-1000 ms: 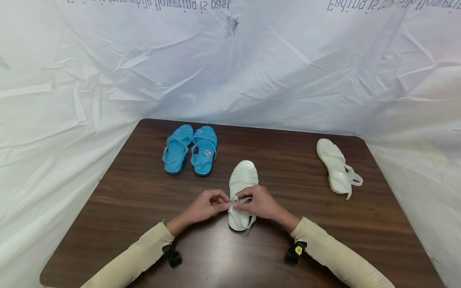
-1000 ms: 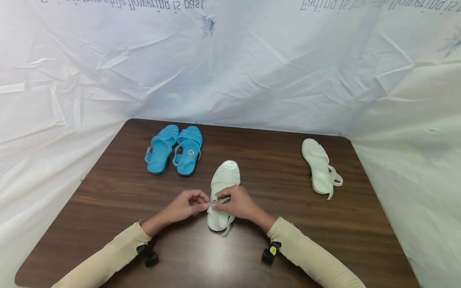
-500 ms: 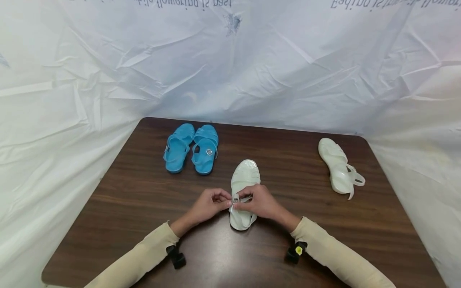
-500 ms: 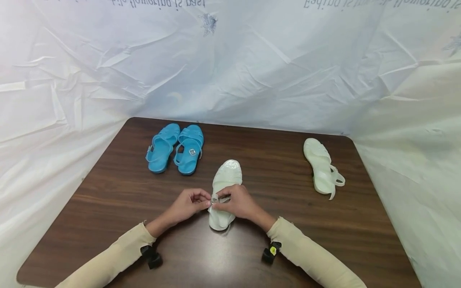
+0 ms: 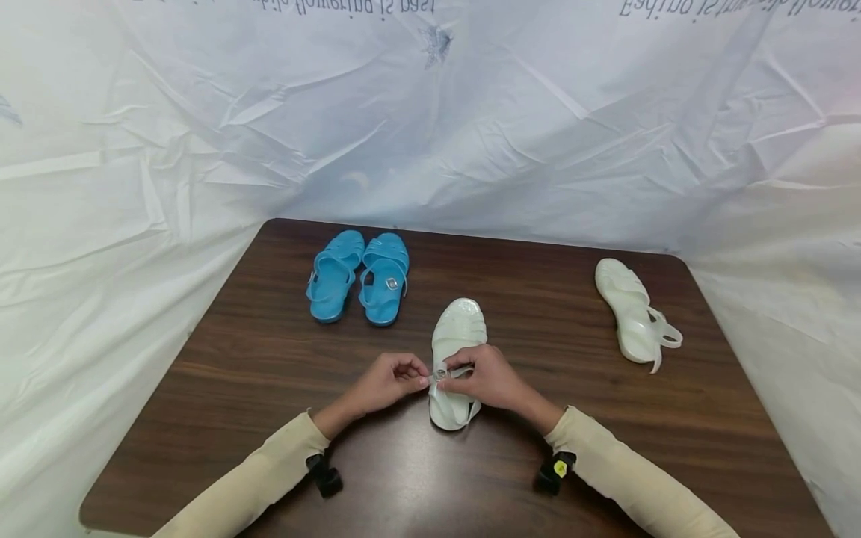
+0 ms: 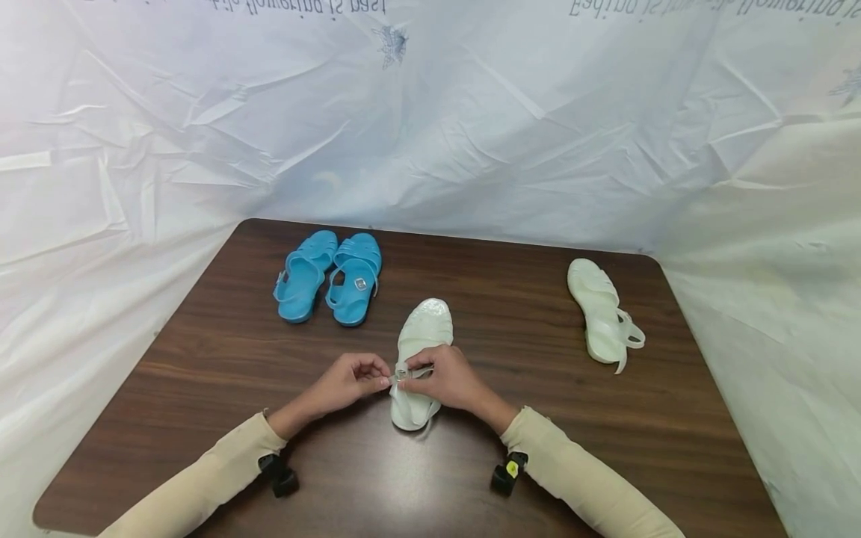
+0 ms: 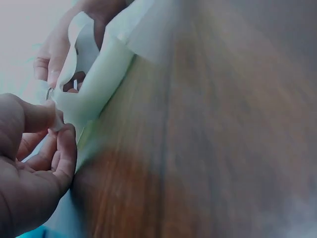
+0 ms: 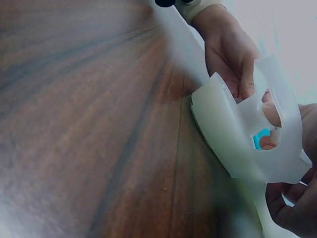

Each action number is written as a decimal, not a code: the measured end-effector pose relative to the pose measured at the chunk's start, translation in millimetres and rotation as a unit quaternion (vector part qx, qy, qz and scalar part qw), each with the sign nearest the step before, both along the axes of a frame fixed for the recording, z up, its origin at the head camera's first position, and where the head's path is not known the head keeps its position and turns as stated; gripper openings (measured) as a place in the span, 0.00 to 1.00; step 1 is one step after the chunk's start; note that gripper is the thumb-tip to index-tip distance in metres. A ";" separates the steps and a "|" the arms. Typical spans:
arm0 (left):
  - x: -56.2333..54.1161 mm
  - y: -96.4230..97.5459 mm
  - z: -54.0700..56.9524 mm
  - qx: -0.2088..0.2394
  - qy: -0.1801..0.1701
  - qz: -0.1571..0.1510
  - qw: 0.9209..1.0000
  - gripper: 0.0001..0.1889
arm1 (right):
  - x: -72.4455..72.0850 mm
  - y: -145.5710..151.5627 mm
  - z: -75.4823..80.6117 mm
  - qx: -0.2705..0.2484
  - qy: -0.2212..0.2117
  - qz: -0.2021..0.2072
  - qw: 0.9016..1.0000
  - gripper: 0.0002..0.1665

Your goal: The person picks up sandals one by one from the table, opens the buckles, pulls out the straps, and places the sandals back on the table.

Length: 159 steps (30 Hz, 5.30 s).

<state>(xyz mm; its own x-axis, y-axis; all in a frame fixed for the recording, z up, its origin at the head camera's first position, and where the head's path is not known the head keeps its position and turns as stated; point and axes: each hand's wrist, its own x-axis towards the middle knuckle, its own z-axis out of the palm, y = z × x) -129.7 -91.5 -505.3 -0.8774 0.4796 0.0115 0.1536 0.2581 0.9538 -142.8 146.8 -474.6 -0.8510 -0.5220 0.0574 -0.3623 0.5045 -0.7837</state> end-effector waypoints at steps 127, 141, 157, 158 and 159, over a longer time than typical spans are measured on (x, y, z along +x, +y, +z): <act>-2.4 8.6 28.9 -0.050 0.126 0.037 0.990 0.07 | -0.7 -6.5 1.4 0.003 0.003 0.009 1.000 0.07; -6.3 12.5 36.7 -0.028 0.150 0.040 0.987 0.06 | -2.2 -6.3 4.5 0.016 -0.012 0.016 1.000 0.08; -4.7 -28.2 40.2 -0.096 0.114 0.027 0.988 0.04 | -1.3 -0.1 2.0 -0.001 -0.026 0.013 1.000 0.14; -4.3 -30.0 38.9 -0.100 0.111 0.025 0.989 0.03 | -1.6 0.3 1.9 -0.004 -0.027 0.013 1.000 0.14; -3.8 -31.3 37.7 -0.103 0.107 0.021 0.989 0.03 | -1.8 0.8 1.9 -0.007 -0.029 0.014 0.999 0.14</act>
<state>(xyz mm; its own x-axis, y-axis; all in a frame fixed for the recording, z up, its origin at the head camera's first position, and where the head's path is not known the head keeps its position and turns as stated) -133.5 -122.8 -467.5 -0.8851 0.4534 0.1050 0.3310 0.4546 0.8269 -144.6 147.6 -472.7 -0.8385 -0.5447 0.0157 -0.3300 0.4846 -0.8101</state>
